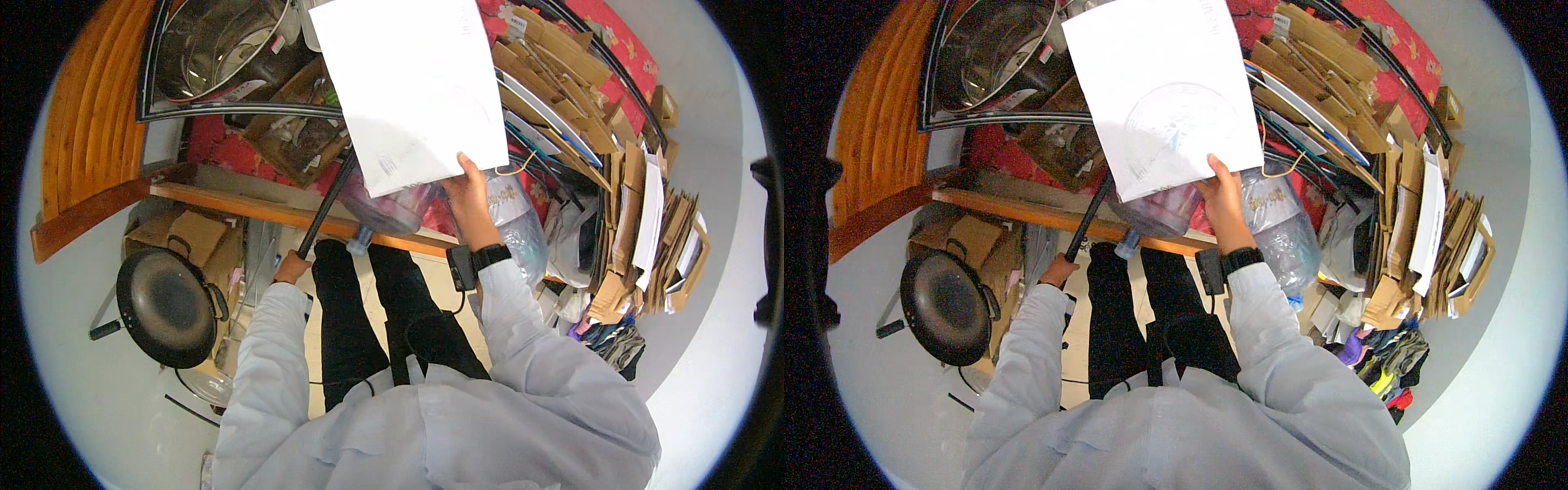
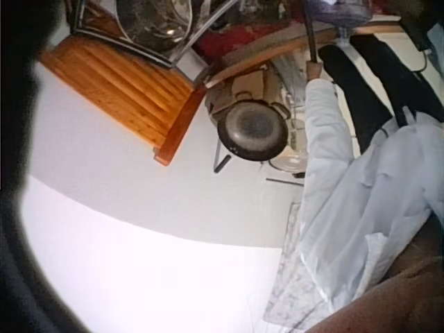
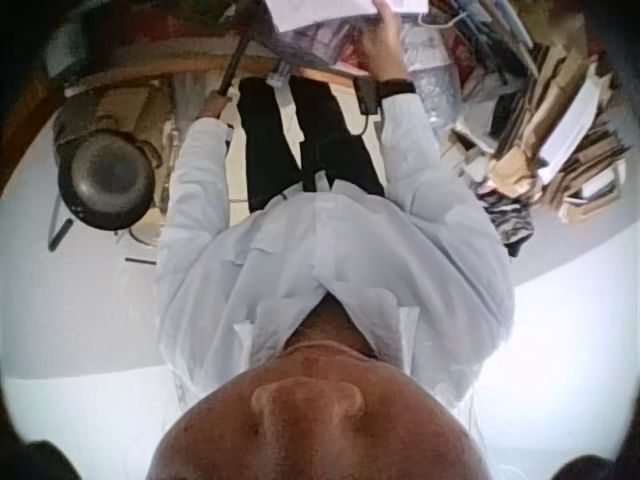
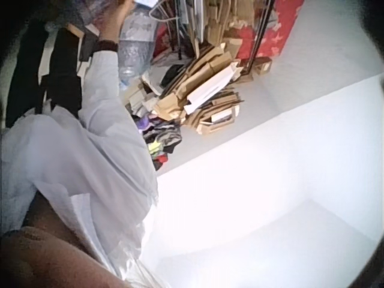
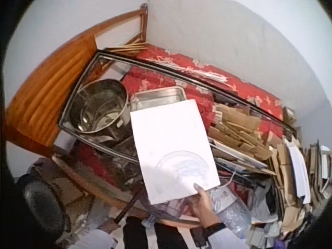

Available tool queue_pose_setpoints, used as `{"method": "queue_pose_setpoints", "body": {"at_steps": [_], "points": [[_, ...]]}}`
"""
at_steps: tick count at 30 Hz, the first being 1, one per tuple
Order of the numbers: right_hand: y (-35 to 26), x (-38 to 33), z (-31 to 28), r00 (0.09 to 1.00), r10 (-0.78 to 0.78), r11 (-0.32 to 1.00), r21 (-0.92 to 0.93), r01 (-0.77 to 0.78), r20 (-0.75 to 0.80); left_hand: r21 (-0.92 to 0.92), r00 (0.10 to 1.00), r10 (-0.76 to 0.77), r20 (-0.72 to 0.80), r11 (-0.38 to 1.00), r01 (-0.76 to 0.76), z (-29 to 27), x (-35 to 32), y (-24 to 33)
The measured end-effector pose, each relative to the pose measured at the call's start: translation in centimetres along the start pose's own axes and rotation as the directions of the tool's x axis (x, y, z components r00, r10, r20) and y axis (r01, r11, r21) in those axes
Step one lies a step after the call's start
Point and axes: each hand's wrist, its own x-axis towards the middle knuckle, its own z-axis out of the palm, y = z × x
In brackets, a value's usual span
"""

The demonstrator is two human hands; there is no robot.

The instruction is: The person assembles a black metal stand by connecting its legs and crossbars. They then move a large metal pot and a frying pan to different positions on the floor.

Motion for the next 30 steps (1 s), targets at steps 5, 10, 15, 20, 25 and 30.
{"method": "queue_pose_setpoints", "body": {"at_steps": [5,10,15,20,25,30], "points": [[-2.1,0.2,0.6,0.994,-0.070,0.996,0.061,0.065,0.081,0.021,0.995,-0.074,-0.072,0.997,0.075,1.9,1.4,-0.6],[-4.8,0.6,1.3,0.980,-0.154,0.982,0.131,0.138,0.124,0.052,0.995,-0.020,-0.096,0.998,0.025,3.1,3.6,-2.8],[-4.5,0.8,2.8,0.971,-0.162,0.969,0.214,0.122,0.178,-0.002,0.989,-0.091,-0.120,0.996,0.092,3.3,5.1,-3.3],[-2.3,1.4,3.5,0.971,-0.160,0.983,0.115,0.141,0.179,0.022,0.980,-0.114,-0.160,0.993,0.119,3.2,5.1,-3.3],[-0.3,1.1,3.9,0.981,-0.114,0.993,0.026,0.111,0.158,0.007,0.982,-0.112,-0.150,0.993,0.115,2.7,4.9,-3.1],[0.4,0.6,5.1,0.982,-0.082,0.996,0.037,0.077,0.168,-0.027,0.973,-0.153,-0.172,0.988,0.150,2.5,4.4,-2.8]]}}
